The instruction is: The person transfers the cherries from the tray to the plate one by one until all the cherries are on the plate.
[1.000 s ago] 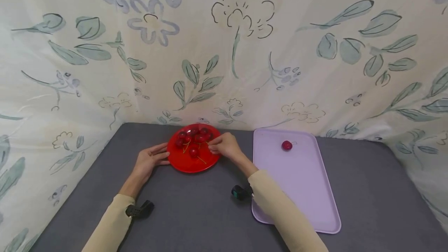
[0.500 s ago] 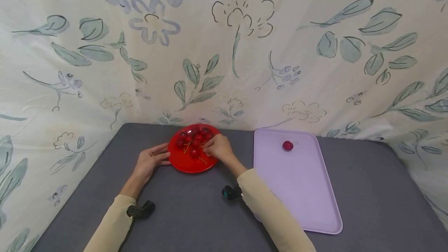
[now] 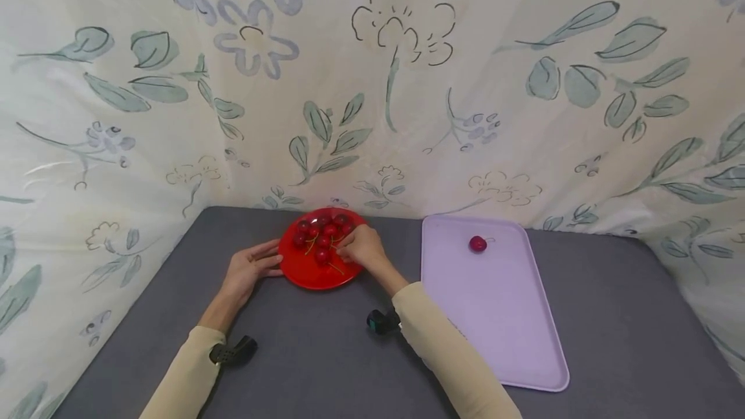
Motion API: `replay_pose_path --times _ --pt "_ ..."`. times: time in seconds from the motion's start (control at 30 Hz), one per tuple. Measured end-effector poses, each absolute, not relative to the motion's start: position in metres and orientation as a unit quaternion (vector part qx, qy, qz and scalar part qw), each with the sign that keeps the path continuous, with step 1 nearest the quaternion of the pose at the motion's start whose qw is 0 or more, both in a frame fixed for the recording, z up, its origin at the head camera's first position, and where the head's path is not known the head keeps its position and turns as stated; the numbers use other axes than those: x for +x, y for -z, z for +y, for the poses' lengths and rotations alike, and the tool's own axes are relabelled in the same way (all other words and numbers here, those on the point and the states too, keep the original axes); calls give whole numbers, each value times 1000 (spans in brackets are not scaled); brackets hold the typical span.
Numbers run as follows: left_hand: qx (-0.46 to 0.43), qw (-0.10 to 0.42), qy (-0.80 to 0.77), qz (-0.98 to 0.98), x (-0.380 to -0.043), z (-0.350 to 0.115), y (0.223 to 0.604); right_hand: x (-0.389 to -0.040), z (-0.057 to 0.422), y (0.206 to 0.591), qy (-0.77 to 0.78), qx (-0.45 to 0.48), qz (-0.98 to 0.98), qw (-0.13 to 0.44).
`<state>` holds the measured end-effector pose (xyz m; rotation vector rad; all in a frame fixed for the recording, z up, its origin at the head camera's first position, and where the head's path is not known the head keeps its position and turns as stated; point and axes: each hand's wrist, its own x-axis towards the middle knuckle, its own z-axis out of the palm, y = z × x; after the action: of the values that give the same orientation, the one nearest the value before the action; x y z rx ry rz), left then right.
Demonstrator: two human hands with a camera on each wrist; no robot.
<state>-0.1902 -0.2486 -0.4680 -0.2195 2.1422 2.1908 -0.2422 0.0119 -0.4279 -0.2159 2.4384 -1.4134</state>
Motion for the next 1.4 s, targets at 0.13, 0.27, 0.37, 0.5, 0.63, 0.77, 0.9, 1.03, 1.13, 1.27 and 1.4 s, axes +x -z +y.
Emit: replay_pose_path --times 0.13,0.27,0.37,0.5,0.63,0.77,0.9,1.03,1.13,1.27,1.4 --pt "-72 34 -713 697 -189 -250 469 -240 13 427 490 -79 855 153" --pt "-72 34 -716 694 -189 -250 468 -239 18 422 486 -88 858 139" --pt "-72 34 -718 692 -189 -250 468 -240 24 417 486 -90 859 132" --pt "-71 33 -716 694 -190 -250 467 -242 37 412 492 -93 856 129" --pt "-67 33 -713 697 -190 -251 467 -243 55 405 499 -115 852 111" --pt "-67 36 -713 697 -190 -251 468 -242 78 394 496 -137 853 83" --pt "-69 33 -714 696 -190 -250 468 -242 105 382 486 -146 860 52" --pt "-69 32 -711 699 -190 -250 468 -241 135 373 469 -150 870 27" --pt "-67 32 -711 699 -190 -249 468 -239 157 368 443 -142 885 11" --pt "-67 31 -712 698 -189 -249 469 -236 186 367 401 -123 908 -12" --pt "-64 29 -710 701 -189 -250 470 -233 211 372 371 -107 922 -26"
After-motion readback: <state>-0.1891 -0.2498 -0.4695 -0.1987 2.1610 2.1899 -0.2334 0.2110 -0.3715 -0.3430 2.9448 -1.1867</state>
